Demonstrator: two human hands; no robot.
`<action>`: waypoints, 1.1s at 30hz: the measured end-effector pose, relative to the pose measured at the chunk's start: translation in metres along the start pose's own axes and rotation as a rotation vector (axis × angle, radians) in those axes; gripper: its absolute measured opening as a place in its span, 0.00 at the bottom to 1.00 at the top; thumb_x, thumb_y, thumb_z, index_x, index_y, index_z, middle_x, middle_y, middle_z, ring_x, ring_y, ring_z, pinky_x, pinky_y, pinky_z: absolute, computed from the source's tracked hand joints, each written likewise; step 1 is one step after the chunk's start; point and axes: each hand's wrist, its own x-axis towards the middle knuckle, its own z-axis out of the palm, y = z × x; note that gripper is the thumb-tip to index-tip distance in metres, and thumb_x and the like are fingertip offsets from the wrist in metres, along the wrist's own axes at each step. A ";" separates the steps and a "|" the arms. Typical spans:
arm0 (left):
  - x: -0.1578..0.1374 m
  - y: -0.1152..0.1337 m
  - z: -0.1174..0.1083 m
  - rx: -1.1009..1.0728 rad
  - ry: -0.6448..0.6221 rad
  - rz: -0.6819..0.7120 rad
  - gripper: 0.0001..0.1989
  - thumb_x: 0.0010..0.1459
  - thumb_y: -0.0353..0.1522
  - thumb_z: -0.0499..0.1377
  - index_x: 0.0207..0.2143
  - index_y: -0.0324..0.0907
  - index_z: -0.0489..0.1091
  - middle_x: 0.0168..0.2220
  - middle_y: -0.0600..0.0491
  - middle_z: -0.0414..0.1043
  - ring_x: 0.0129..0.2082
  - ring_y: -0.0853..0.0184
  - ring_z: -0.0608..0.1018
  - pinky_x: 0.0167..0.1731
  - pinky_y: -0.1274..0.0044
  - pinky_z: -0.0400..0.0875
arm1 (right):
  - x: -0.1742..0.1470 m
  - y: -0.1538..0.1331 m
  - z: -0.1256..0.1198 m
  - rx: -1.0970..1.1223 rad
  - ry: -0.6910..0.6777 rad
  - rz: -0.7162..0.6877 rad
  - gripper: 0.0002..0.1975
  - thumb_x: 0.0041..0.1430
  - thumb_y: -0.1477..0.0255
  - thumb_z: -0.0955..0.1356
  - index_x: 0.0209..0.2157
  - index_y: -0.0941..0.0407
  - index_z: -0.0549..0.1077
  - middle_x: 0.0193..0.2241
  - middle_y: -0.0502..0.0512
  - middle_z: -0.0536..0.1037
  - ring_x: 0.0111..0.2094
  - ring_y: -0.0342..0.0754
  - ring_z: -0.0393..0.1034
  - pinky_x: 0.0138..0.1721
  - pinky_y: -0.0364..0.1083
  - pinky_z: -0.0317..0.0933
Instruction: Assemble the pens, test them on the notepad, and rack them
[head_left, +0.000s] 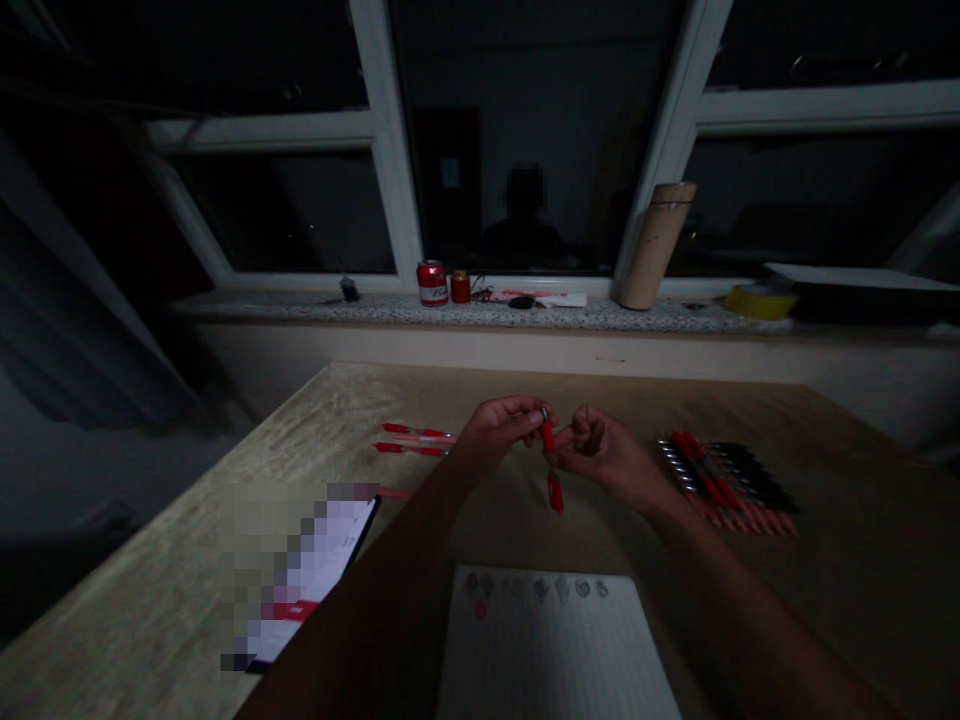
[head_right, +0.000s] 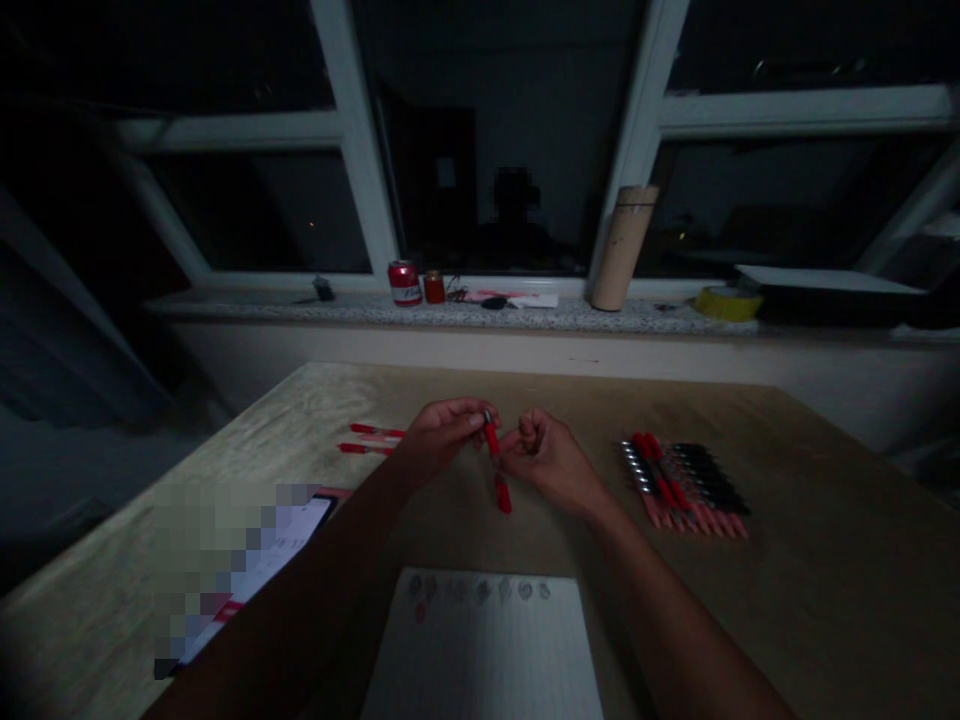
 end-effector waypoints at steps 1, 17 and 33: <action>0.000 0.000 0.000 0.006 0.008 0.002 0.18 0.46 0.39 0.64 0.36 0.34 0.74 0.34 0.47 0.74 0.27 0.73 0.70 0.27 0.81 0.62 | 0.000 0.000 0.000 -0.002 0.004 0.001 0.26 0.40 0.67 0.74 0.27 0.52 0.50 0.23 0.46 0.74 0.22 0.42 0.68 0.26 0.42 0.60; 0.003 -0.007 0.000 0.006 -0.008 -0.008 0.21 0.51 0.42 0.60 0.41 0.34 0.73 0.32 0.47 0.75 0.26 0.73 0.71 0.26 0.80 0.61 | -0.001 -0.003 0.001 -0.049 -0.066 -0.035 0.24 0.44 0.64 0.73 0.24 0.53 0.52 0.26 0.48 0.74 0.28 0.43 0.68 0.30 0.43 0.60; 0.000 -0.001 0.005 0.101 -0.025 0.035 0.20 0.54 0.42 0.58 0.40 0.34 0.73 0.26 0.50 0.72 0.24 0.74 0.68 0.26 0.81 0.59 | 0.001 0.002 -0.001 -0.030 -0.059 -0.065 0.24 0.45 0.64 0.73 0.22 0.54 0.51 0.20 0.43 0.59 0.24 0.39 0.56 0.25 0.41 0.51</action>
